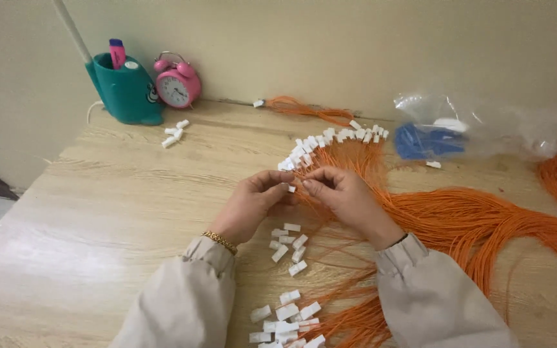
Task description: The person repeatedly picks up white plastic connectors and orange fiber optic cables from a wooden table. They insert the cable ends into the connectors and place the assembled units back on the table. The task continues throughout the video with no other tools or objects being used.
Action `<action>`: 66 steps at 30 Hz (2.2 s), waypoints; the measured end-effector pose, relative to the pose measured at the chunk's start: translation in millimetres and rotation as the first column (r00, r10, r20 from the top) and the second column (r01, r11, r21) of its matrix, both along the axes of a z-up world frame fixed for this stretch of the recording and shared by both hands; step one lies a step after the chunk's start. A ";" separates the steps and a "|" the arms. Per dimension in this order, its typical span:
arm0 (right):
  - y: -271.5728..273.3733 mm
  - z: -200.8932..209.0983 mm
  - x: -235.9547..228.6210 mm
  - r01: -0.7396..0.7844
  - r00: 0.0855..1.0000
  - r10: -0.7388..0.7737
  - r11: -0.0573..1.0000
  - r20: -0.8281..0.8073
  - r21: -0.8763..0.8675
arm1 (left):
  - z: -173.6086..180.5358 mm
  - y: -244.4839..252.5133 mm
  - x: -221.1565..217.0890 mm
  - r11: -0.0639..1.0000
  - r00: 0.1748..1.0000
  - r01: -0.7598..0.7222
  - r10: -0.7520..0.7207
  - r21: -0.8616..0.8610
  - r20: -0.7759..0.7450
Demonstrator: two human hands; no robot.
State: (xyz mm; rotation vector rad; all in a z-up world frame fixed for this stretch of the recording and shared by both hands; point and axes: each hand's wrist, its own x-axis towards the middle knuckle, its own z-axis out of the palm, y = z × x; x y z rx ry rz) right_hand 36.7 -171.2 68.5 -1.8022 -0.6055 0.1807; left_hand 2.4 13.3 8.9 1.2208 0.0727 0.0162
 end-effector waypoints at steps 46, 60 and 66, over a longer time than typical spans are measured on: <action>9.8 -2.9 -10.4 0.049 0.990 -0.054 0.998 0.128 0.040 | -11.1 -8.1 3.3 0.994 0.993 -0.095 0.092 0.044 0.072; 5.4 -16.2 -1.3 0.101 0.983 -0.096 0.995 0.157 -0.019 | -30.9 -4.1 17.4 0.973 0.993 -0.096 0.107 -0.210 0.042; 4.0 -14.9 -1.4 0.113 0.980 -0.095 0.989 0.176 -0.094 | -28.0 -4.7 13.7 0.948 0.994 -0.109 0.112 -0.299 -0.007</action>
